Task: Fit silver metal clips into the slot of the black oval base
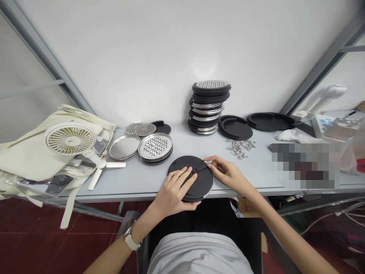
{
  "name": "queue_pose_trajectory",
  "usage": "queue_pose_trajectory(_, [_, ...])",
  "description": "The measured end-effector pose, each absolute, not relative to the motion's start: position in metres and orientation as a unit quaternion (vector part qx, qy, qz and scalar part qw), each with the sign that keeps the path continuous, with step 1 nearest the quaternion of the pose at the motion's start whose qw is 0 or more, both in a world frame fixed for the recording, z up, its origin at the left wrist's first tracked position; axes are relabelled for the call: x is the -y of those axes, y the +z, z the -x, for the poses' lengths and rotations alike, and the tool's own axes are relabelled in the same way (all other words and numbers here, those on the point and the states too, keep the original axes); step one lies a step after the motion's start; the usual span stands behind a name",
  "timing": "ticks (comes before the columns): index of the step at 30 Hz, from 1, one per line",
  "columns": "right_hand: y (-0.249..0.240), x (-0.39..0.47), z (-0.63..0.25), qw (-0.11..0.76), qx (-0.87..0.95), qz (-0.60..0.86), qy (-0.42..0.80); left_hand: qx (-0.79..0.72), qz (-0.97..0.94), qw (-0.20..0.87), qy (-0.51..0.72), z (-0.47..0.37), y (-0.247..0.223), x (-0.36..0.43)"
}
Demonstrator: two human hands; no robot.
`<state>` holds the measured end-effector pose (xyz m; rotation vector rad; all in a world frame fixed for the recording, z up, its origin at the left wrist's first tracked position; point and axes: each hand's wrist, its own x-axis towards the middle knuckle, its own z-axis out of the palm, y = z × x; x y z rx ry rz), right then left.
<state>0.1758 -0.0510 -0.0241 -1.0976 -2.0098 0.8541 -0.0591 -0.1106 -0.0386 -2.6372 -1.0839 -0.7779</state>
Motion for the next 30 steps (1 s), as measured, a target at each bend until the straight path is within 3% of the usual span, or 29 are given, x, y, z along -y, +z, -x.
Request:
queue_pose_trajectory(11, [-0.0241, 0.0482, -0.179, 0.336, 0.756, 0.415, 0.378, 0.369, 0.888, 0.09, -0.257, 0.0593, -0.0382, 0.1109])
queue_pose_trajectory(30, [-0.0237, 0.0487, -0.1791, 0.339, 0.765, 0.414, 0.358, 0.366, 0.888, 0.098, -0.262, 0.0584, -0.0362, 0.1113])
